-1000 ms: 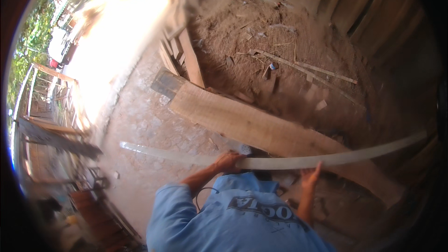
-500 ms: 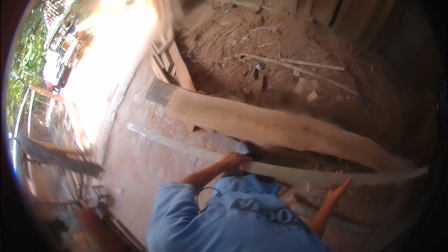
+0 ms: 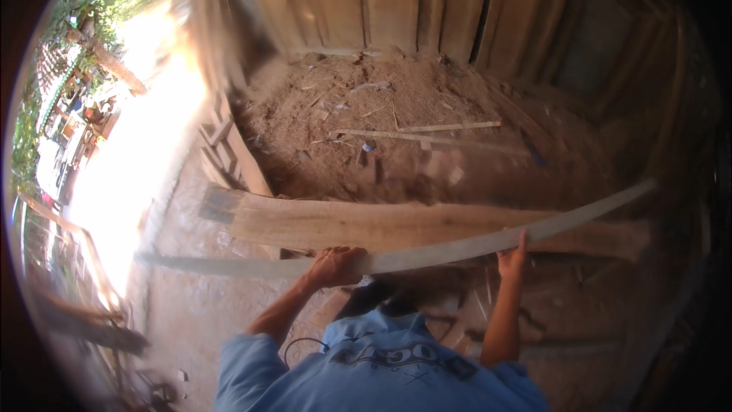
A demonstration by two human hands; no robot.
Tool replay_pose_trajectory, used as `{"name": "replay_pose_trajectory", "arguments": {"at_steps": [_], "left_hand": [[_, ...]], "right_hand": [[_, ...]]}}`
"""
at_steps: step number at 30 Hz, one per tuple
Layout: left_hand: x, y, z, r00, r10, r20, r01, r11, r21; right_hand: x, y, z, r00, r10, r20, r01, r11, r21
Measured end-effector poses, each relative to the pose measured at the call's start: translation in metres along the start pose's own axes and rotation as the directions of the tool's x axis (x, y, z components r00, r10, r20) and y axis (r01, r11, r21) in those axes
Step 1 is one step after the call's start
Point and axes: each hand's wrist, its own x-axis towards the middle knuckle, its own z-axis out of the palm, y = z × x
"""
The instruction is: The person measures a long wooden plank with a tape measure and marks it with a pencil. They then use a circular saw to cut the plank at the marked line and move the cut piece aside.
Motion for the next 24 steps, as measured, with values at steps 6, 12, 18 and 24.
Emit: {"name": "replay_pose_trajectory", "arguments": {"at_steps": [6,12,18,24], "left_hand": [[-0.046,-0.012,0.028,0.995,-0.091,0.031,0.094,0.992,-0.087],[-0.081,-0.004,0.064,0.982,-0.162,0.092,0.181,0.951,-0.250],[-0.102,-0.008,0.062,0.974,-0.226,-0.005,0.213,0.925,-0.314],[-0.121,-0.038,0.050,0.950,-0.312,-0.021,0.296,0.920,-0.256]], "right_hand": [[-0.001,0.022,0.014,0.999,0.035,-0.018,-0.036,0.997,-0.074],[0.015,0.038,0.022,0.993,0.101,-0.060,-0.108,0.986,-0.126],[0.023,0.055,0.076,0.987,0.105,0.119,-0.082,0.980,-0.182],[0.015,0.081,0.146,0.961,0.166,0.219,-0.107,0.960,-0.257]]}}
